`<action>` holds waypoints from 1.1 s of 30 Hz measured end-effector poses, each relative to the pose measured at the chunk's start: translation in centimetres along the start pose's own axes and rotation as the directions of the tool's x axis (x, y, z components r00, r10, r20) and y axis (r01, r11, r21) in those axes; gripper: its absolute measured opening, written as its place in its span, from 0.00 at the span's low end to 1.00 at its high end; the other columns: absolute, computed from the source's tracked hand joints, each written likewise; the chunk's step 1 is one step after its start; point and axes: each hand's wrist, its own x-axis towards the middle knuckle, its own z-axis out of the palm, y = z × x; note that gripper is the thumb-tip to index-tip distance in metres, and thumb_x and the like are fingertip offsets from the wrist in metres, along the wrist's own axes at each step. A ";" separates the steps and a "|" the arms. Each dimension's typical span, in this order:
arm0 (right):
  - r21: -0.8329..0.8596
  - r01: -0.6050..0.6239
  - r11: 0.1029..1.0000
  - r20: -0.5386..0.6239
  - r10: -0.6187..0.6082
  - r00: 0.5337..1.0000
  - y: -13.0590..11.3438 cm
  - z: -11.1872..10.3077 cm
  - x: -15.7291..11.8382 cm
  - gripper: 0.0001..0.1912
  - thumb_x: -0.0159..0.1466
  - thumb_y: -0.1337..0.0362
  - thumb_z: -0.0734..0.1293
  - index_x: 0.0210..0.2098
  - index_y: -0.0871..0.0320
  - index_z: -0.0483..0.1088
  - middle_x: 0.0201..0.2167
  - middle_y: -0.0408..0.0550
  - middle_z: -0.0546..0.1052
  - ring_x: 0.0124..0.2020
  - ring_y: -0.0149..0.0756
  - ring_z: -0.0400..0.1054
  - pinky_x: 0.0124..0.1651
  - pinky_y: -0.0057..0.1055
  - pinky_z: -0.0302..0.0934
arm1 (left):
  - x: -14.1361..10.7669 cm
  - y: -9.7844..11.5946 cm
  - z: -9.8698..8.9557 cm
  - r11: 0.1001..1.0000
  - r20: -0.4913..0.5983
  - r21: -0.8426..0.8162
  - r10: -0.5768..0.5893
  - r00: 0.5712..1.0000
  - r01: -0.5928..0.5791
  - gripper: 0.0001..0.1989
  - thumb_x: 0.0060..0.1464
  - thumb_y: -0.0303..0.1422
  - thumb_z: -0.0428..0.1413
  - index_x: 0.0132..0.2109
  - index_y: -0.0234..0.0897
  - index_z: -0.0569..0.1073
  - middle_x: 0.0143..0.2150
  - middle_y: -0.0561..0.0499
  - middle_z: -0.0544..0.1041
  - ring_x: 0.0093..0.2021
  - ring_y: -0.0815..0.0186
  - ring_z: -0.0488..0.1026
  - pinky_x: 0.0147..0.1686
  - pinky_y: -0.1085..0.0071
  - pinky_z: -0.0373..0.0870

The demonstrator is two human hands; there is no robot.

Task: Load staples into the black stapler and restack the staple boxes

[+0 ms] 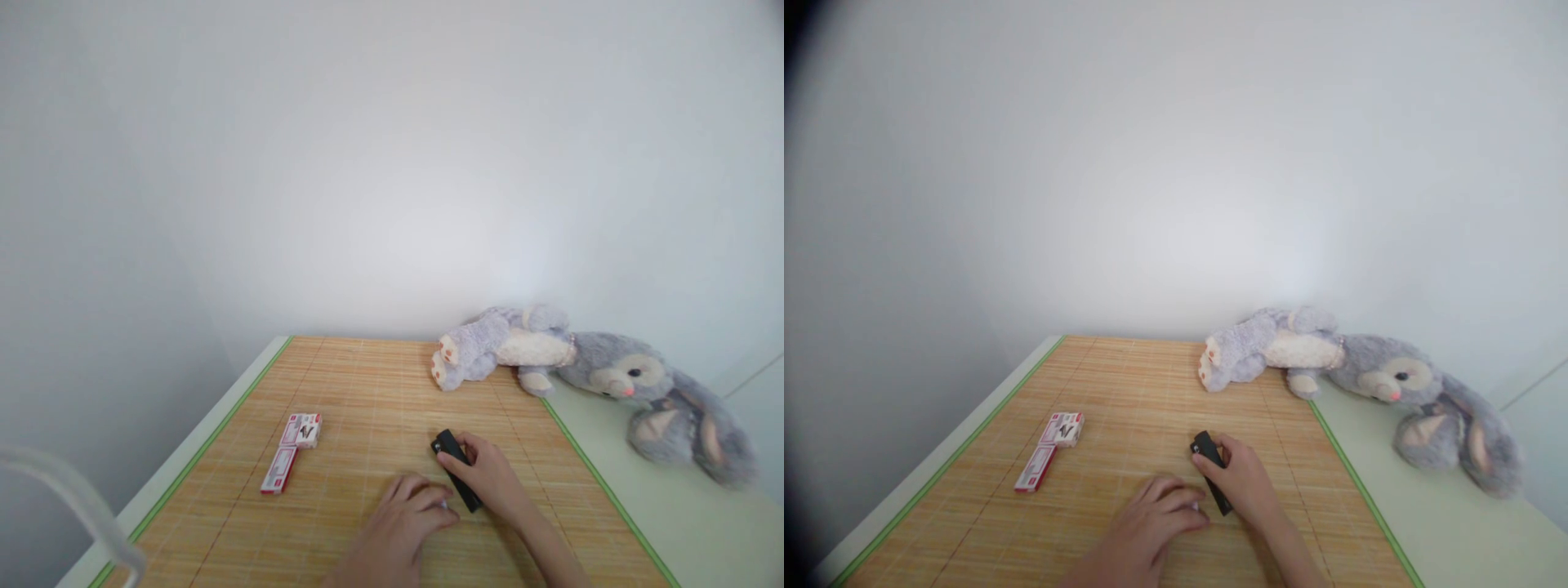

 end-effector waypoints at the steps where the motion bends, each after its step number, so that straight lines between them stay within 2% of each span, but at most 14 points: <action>1: 0.028 -0.017 0.999 -0.016 0.018 1.000 0.4 0.2 -0.2 0.22 0.63 0.45 0.69 0.45 0.56 0.79 0.23 0.40 0.73 0.26 0.34 0.63 0.30 0.30 0.50 | 0.0 -0.1 -0.1 0.999 -0.019 -0.003 -0.050 0.999 0.050 0.40 0.37 0.20 0.52 0.60 0.55 0.71 0.63 0.56 0.72 0.64 0.58 0.64 0.66 0.59 0.61; 4: 0.095 -0.068 0.993 -0.058 0.074 0.996 1.2 1.1 -0.9 0.27 0.64 0.41 0.68 0.48 0.57 0.79 0.20 0.38 0.68 0.24 0.34 0.61 0.28 0.30 0.48 | -0.6 -1.6 -0.6 0.969 -0.133 -0.002 -0.246 0.960 0.248 0.41 0.37 0.23 0.54 0.62 0.52 0.70 0.61 0.51 0.71 0.62 0.54 0.64 0.66 0.56 0.61; 7: 0.184 -0.102 0.978 -0.075 0.117 0.990 1.1 2.8 -1.9 0.29 0.65 0.40 0.66 0.50 0.58 0.77 0.20 0.37 0.66 0.24 0.34 0.62 0.27 0.30 0.49 | -1.4 -3.9 -1.0 0.941 -0.216 -0.019 -0.333 0.918 0.337 0.41 0.43 0.27 0.57 0.67 0.49 0.66 0.64 0.48 0.70 0.64 0.52 0.63 0.67 0.55 0.59; 10: 0.286 -0.102 0.953 -0.079 0.130 0.988 0.1 5.0 -2.2 0.29 0.66 0.40 0.65 0.53 0.58 0.74 0.21 0.37 0.66 0.25 0.35 0.62 0.28 0.30 0.51 | -1.7 -5.4 -0.8 0.947 -0.252 -0.046 -0.318 0.914 0.317 0.42 0.44 0.28 0.58 0.69 0.48 0.64 0.64 0.48 0.71 0.64 0.52 0.64 0.66 0.55 0.61; 14: 0.372 -0.079 0.925 -0.073 0.114 0.991 -1.4 7.2 -1.7 0.29 0.67 0.41 0.65 0.53 0.58 0.73 0.23 0.37 0.66 0.25 0.35 0.63 0.28 0.30 0.54 | -1.3 -5.9 -0.2 0.959 -0.283 -0.084 -0.282 0.917 0.269 0.43 0.44 0.27 0.59 0.69 0.50 0.64 0.63 0.49 0.72 0.63 0.52 0.65 0.65 0.54 0.63; 19: 0.385 -0.046 0.922 -0.128 0.103 0.986 -2.1 7.8 -1.1 0.28 0.66 0.41 0.67 0.50 0.58 0.75 0.22 0.38 0.68 0.24 0.35 0.64 0.27 0.29 0.56 | -1.1 -5.4 0.2 0.962 -0.308 -0.130 -0.269 0.913 0.239 0.43 0.45 0.26 0.60 0.70 0.50 0.63 0.65 0.49 0.72 0.64 0.52 0.65 0.66 0.52 0.63; 23: 0.507 -0.136 0.851 -0.061 0.193 0.979 -2.3 7.5 -1.7 0.33 0.68 0.38 0.62 0.61 0.55 0.67 0.21 0.38 0.71 0.17 0.34 0.63 0.18 0.28 0.56 | -2.0 -5.1 -0.2 0.955 -0.346 -0.139 -0.293 0.891 0.261 0.44 0.51 0.31 0.62 0.73 0.51 0.58 0.69 0.48 0.67 0.69 0.52 0.61 0.68 0.50 0.61; 25: 0.571 -0.173 0.803 -0.045 0.241 0.970 -2.3 7.5 -2.1 0.36 0.69 0.36 0.58 0.64 0.54 0.63 0.19 0.37 0.69 0.14 0.33 0.61 0.14 0.27 0.54 | -3.3 -5.8 -0.9 0.937 -0.462 -0.082 -0.338 0.820 0.340 0.35 0.57 0.36 0.60 0.71 0.52 0.62 0.68 0.48 0.67 0.68 0.52 0.62 0.68 0.49 0.60; 26: 0.589 -0.176 0.789 -0.051 0.254 0.966 -2.3 7.5 -2.3 0.36 0.69 0.35 0.57 0.64 0.54 0.62 0.18 0.35 0.67 0.13 0.33 0.61 0.14 0.27 0.54 | -4.2 -6.4 -1.4 0.909 -0.552 -0.039 -0.366 0.750 0.414 0.29 0.60 0.38 0.57 0.68 0.51 0.65 0.66 0.47 0.69 0.67 0.52 0.64 0.67 0.48 0.61; 28: 0.604 -0.172 0.778 -0.062 0.262 0.963 -2.2 7.6 -2.5 0.36 0.69 0.35 0.57 0.65 0.54 0.62 0.17 0.34 0.65 0.13 0.33 0.60 0.13 0.26 0.54 | -6.6 -8.1 -2.6 0.789 -0.739 0.024 -0.400 0.542 0.615 0.22 0.62 0.41 0.55 0.62 0.48 0.71 0.63 0.45 0.71 0.64 0.50 0.66 0.66 0.46 0.60; 29: 0.603 -0.172 0.779 -0.063 0.262 0.963 -2.2 7.6 -2.5 0.36 0.69 0.35 0.58 0.65 0.53 0.62 0.17 0.34 0.64 0.13 0.32 0.60 0.13 0.25 0.54 | -7.9 -9.1 -3.3 0.695 -0.807 0.023 -0.411 0.424 0.718 0.23 0.61 0.43 0.55 0.61 0.45 0.72 0.62 0.43 0.70 0.63 0.47 0.66 0.65 0.45 0.60; 30: 0.599 -0.171 0.782 -0.063 0.259 0.964 -2.2 7.7 -2.6 0.36 0.69 0.35 0.58 0.65 0.52 0.62 0.17 0.34 0.65 0.13 0.32 0.60 0.13 0.25 0.53 | -9.3 -9.9 -3.8 0.599 -0.839 0.011 -0.430 0.333 0.800 0.26 0.59 0.46 0.55 0.62 0.42 0.71 0.61 0.40 0.70 0.63 0.45 0.66 0.64 0.43 0.60; 31: 0.595 -0.168 0.786 -0.064 0.255 0.965 -2.2 7.7 -2.6 0.35 0.69 0.36 0.58 0.65 0.52 0.62 0.18 0.34 0.66 0.13 0.32 0.60 0.13 0.25 0.53 | -10.6 -10.7 -4.3 0.523 -0.841 -0.007 -0.465 0.278 0.853 0.29 0.58 0.48 0.55 0.62 0.40 0.70 0.60 0.39 0.71 0.61 0.43 0.67 0.62 0.43 0.62; 33: 0.590 -0.155 0.792 -0.073 0.243 0.967 -2.2 7.8 -2.5 0.34 0.69 0.36 0.59 0.64 0.52 0.63 0.19 0.36 0.68 0.14 0.31 0.61 0.14 0.25 0.53 | -12.6 -11.4 -4.8 0.468 -0.789 -0.032 -0.555 0.265 0.883 0.30 0.58 0.49 0.53 0.63 0.39 0.70 0.56 0.40 0.73 0.57 0.44 0.70 0.59 0.45 0.66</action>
